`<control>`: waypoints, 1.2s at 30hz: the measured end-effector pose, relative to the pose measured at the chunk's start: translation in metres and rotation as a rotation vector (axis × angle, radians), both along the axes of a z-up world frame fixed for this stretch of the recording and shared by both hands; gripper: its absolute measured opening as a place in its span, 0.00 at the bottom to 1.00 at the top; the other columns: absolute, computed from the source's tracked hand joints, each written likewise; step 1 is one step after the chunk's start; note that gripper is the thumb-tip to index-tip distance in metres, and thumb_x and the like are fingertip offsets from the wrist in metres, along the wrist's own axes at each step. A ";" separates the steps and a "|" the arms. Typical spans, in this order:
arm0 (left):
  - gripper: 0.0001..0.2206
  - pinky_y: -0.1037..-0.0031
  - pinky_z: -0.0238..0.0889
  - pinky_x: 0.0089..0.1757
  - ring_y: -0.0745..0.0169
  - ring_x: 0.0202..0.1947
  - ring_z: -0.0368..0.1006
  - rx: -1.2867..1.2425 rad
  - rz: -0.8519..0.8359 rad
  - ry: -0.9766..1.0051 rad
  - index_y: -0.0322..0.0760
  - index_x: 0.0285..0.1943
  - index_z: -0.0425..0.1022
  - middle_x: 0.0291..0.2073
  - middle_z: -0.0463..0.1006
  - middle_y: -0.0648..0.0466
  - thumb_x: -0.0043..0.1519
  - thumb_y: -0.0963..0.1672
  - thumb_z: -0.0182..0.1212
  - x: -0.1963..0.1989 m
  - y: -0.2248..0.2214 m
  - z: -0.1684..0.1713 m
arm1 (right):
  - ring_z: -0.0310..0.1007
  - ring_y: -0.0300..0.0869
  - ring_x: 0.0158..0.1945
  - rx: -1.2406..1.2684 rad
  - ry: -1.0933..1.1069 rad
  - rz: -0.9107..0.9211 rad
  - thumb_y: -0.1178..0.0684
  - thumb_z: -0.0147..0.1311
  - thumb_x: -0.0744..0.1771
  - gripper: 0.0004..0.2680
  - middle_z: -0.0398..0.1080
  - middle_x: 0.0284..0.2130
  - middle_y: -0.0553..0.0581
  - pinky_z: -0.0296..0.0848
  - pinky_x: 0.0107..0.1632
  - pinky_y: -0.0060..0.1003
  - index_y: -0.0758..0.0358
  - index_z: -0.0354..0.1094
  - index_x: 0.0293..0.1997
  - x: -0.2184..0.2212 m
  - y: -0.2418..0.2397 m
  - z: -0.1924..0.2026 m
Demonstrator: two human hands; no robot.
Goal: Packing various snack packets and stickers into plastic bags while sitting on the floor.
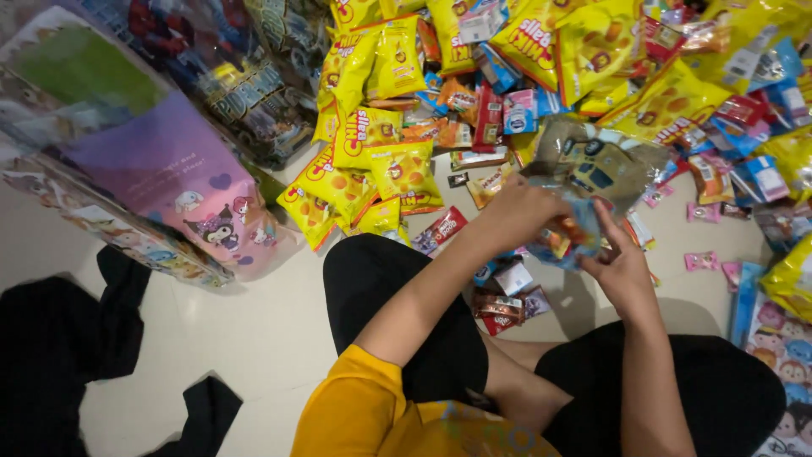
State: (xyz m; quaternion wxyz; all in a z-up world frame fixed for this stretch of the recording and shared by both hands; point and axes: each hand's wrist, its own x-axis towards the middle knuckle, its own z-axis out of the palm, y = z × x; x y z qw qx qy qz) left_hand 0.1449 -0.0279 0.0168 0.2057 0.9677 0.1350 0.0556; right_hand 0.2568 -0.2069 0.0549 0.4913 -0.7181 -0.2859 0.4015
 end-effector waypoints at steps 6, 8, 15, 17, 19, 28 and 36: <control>0.04 0.49 0.52 0.50 0.65 0.32 0.75 0.321 0.090 -0.139 0.59 0.30 0.79 0.24 0.78 0.66 0.55 0.46 0.62 -0.008 -0.020 -0.005 | 0.68 0.43 0.45 0.067 0.004 0.018 0.74 0.53 0.60 0.35 0.56 0.66 0.66 0.74 0.45 0.36 0.52 0.53 0.76 0.003 -0.001 -0.004; 0.07 0.47 0.53 0.55 0.64 0.43 0.74 0.177 0.147 -0.129 0.57 0.40 0.78 0.35 0.80 0.65 0.58 0.43 0.62 -0.025 -0.019 0.058 | 0.67 0.41 0.42 0.080 -0.002 0.022 0.74 0.53 0.60 0.35 0.57 0.66 0.65 0.74 0.42 0.33 0.52 0.53 0.77 0.005 0.000 -0.006; 0.20 0.50 0.61 0.61 0.36 0.63 0.69 -0.559 0.914 -0.326 0.36 0.67 0.69 0.59 0.73 0.40 0.63 0.37 0.58 -0.086 0.019 0.092 | 0.66 0.33 0.31 0.051 -0.013 -0.004 0.72 0.53 0.60 0.34 0.61 0.65 0.64 0.70 0.31 0.27 0.51 0.55 0.76 0.011 -0.010 -0.025; 0.24 0.49 0.60 0.61 0.33 0.63 0.68 -0.455 1.045 -0.318 0.32 0.69 0.65 0.59 0.71 0.37 0.61 0.39 0.62 -0.112 0.056 0.026 | 0.66 0.34 0.32 0.046 -0.006 -0.007 0.73 0.53 0.60 0.34 0.60 0.66 0.65 0.69 0.32 0.27 0.50 0.55 0.76 0.009 -0.009 -0.020; 0.30 0.47 0.59 0.61 0.30 0.62 0.67 -0.350 1.179 -0.315 0.28 0.71 0.61 0.59 0.69 0.35 0.59 0.40 0.67 -0.139 0.088 -0.040 | 0.67 0.36 0.33 0.041 -0.002 -0.004 0.73 0.52 0.61 0.33 0.60 0.67 0.66 0.69 0.33 0.28 0.50 0.55 0.75 0.010 -0.011 -0.025; 0.42 0.51 0.62 0.60 0.42 0.60 0.73 -0.785 1.447 -0.179 0.40 0.69 0.59 0.56 0.77 0.47 0.48 0.49 0.82 -0.169 0.124 -0.144 | 0.65 0.35 0.35 0.043 0.005 0.007 0.74 0.52 0.61 0.34 0.59 0.67 0.65 0.71 0.37 0.30 0.54 0.53 0.77 0.006 -0.003 -0.010; 0.31 0.50 0.62 0.61 0.35 0.61 0.71 -0.636 1.457 -0.027 0.39 0.65 0.65 0.55 0.78 0.39 0.56 0.49 0.75 -0.161 0.111 -0.109 | 0.66 0.41 0.38 0.028 0.020 0.016 0.75 0.50 0.62 0.33 0.52 0.71 0.72 0.73 0.41 0.37 0.57 0.51 0.77 0.008 -0.004 -0.013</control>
